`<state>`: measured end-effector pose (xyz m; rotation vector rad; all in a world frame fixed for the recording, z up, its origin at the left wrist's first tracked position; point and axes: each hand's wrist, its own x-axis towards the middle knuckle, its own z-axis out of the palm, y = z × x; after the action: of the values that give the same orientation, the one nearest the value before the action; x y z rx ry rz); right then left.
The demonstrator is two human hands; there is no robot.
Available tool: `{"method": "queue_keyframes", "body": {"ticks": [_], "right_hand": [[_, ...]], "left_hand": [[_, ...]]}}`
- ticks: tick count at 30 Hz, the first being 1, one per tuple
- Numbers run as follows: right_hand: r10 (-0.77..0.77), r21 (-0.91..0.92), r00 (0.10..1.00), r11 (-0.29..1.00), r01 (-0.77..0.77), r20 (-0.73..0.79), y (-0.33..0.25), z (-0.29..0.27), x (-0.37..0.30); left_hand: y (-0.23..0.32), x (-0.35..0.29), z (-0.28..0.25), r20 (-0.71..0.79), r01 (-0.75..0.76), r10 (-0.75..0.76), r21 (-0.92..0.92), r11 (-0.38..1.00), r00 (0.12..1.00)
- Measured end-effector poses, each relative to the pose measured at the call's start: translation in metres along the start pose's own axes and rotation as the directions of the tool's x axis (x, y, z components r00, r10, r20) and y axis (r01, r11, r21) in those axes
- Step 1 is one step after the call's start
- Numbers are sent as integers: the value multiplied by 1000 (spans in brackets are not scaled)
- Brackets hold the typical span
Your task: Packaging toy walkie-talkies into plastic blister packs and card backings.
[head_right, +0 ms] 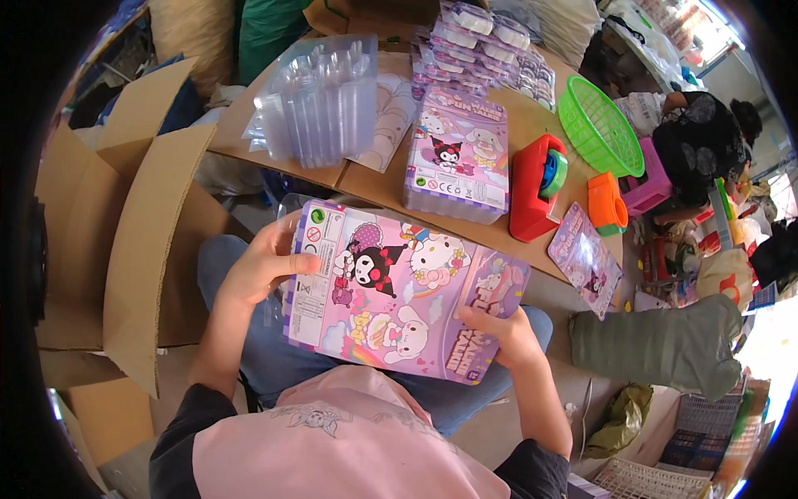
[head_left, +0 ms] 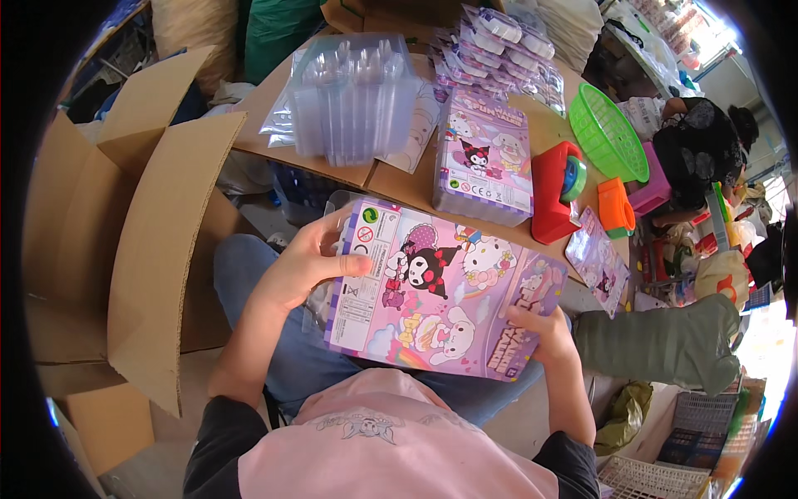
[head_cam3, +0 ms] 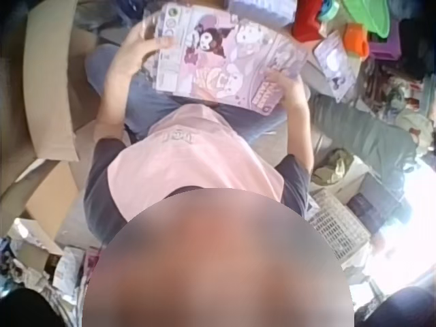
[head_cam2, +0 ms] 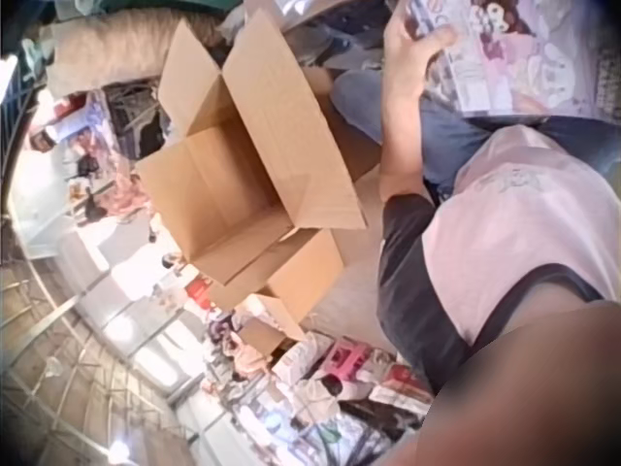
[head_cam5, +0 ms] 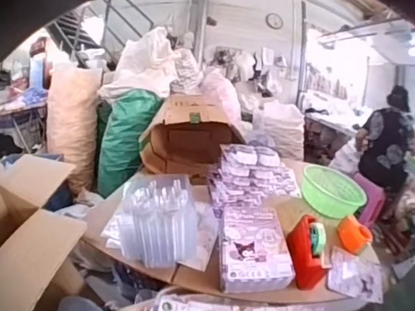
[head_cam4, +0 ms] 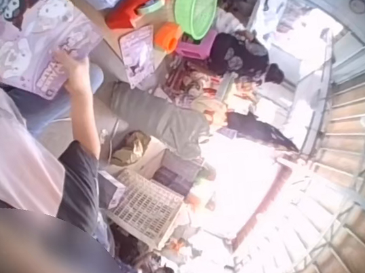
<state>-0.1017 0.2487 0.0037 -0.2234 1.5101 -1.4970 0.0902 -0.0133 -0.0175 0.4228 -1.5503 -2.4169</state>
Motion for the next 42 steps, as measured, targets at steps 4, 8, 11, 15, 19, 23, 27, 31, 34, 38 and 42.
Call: {"method": "queue_keyframes", "body": {"ticks": [4,8,11,15,19,23,27,31,34,38,42], "right_hand": [[-83,-4,993,996,84,81,1,-1,1],[-161,-71,986,984,163,37,0,3,4],[-172,-125,985,977,171,0,7,1,5],[-132,-135,991,982,131,-1,3,5,1],[18,109,978,993,-42,209,6,-10,-6],[-28,-29,993,999,32,116,12,-2,-5],[-151,-54,984,986,156,98,11,7,-3],[-232,-151,972,960,234,27,11,9,-1],[-278,-251,960,932,260,-41,14,11,2],[-228,-157,955,967,200,-189,15,15,1],[-45,190,912,981,-37,407,16,-13,0]], "left_hand": [[9,1,1,69,55,-51,-58,997,996],[11,-2,0,86,102,-96,-77,992,992],[15,-3,3,105,116,-107,-79,990,989],[1,-3,-1,52,84,-83,-6,996,995],[-8,0,0,-2,78,-78,59,995,997],[-6,4,0,39,72,-75,83,994,996],[-3,5,-2,113,75,-83,78,994,990],[-11,0,-4,97,1,-6,51,999,995],[-14,-5,-5,123,13,-9,-33,999,992],[-11,-2,-5,125,26,-13,-102,994,992],[-18,3,-7,68,-23,21,27,999,997]]}}
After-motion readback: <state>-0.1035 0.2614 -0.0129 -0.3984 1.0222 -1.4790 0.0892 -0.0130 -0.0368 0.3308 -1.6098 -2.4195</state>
